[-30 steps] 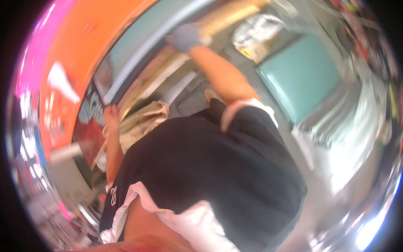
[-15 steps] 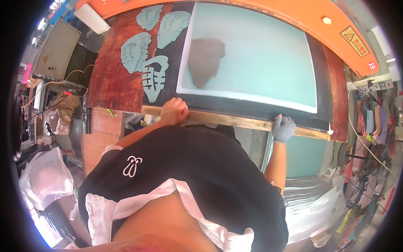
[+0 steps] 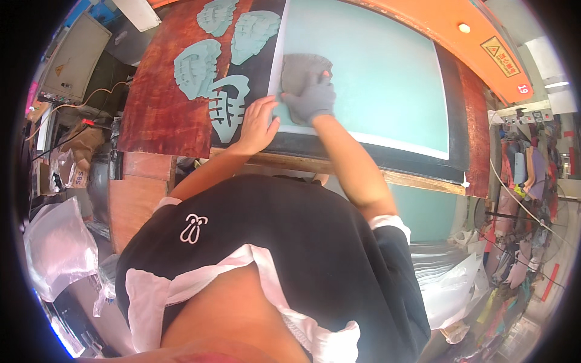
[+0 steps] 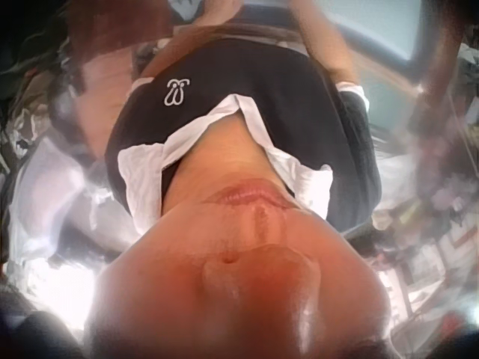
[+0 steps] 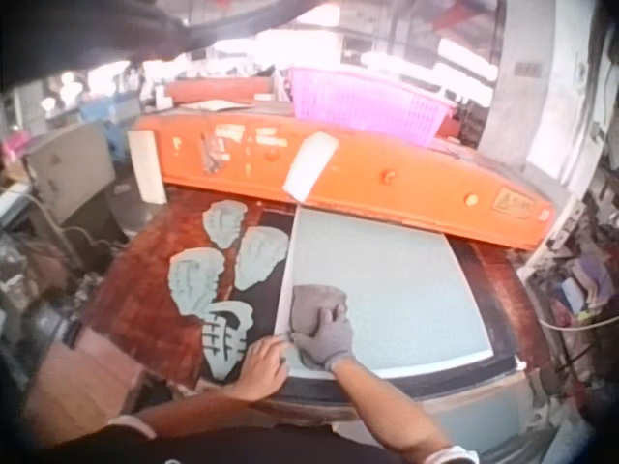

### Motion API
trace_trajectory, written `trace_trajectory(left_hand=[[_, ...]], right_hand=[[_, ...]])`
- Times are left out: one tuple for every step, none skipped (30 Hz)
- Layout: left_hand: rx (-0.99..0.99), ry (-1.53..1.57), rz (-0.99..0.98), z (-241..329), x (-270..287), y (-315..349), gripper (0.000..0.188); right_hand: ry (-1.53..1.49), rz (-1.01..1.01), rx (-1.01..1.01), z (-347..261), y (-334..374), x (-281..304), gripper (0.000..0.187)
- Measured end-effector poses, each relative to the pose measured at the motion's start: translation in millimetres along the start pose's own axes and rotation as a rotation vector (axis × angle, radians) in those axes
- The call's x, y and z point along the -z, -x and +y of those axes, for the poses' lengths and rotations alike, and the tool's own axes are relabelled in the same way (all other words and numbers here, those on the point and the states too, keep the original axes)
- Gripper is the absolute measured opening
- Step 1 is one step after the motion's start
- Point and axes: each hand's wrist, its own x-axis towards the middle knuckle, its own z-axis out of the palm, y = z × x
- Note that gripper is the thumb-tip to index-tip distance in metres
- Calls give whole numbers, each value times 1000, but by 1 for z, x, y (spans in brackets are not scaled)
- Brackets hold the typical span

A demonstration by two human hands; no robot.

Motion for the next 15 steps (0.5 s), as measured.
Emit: trace_trajectory(left_hand=[[8, -14, -32, -3, -4, -2, 27], [0, -30, -33, -5, -7, -2, 27], [-5, -46, -45, -6, -10, -1, 26], [18, -62, -89, -8, -13, 1, 26], [-19, -74, -57, -9, -16, 3, 27], [-34, -91, -53, -10, -18, 4, 27], [-53, -111, -39, -12, -19, 4, 28], [-64, -109, -52, -13, -20, 3, 27], [-70, -106, -68, -14, -20, 4, 26], [-70, -104, -86, -14, -21, 3, 25], [-71, -107, -81, -15, -20, 2, 25], [-69, -107, -86, -14, -20, 2, 24], [-67, -107, -93, -14, -19, 1, 23], [-61, -110, -85, -14, -19, 1, 23], [-55, -108, -80, -14, -19, 1, 23]], right_hand=[[90, -58, -77, -13, -4, 2, 95], [104, -74, -119, -20, -5, 6, 95], [95, -115, -151, -27, -6, 9, 96], [94, -142, -195, -31, -6, 12, 97], [94, -159, -202, -34, -6, 13, 95], [99, -155, -215, -35, -7, 14, 94], [76, -147, -216, -35, -9, 14, 93], [90, -135, -214, -34, -12, 12, 93], [77, -133, -205, -32, -13, 10, 93], [64, -116, -187, -29, -16, 8, 93], [22, -99, -172, -25, -18, 5, 90], [-22, -68, -155, -18, -18, 5, 86], [-67, -35, -122, -11, -20, 5, 83], [-313, 6, -96, -1, -21, 8, 79], [-557, 50, -55, 9, -23, 13, 75]])
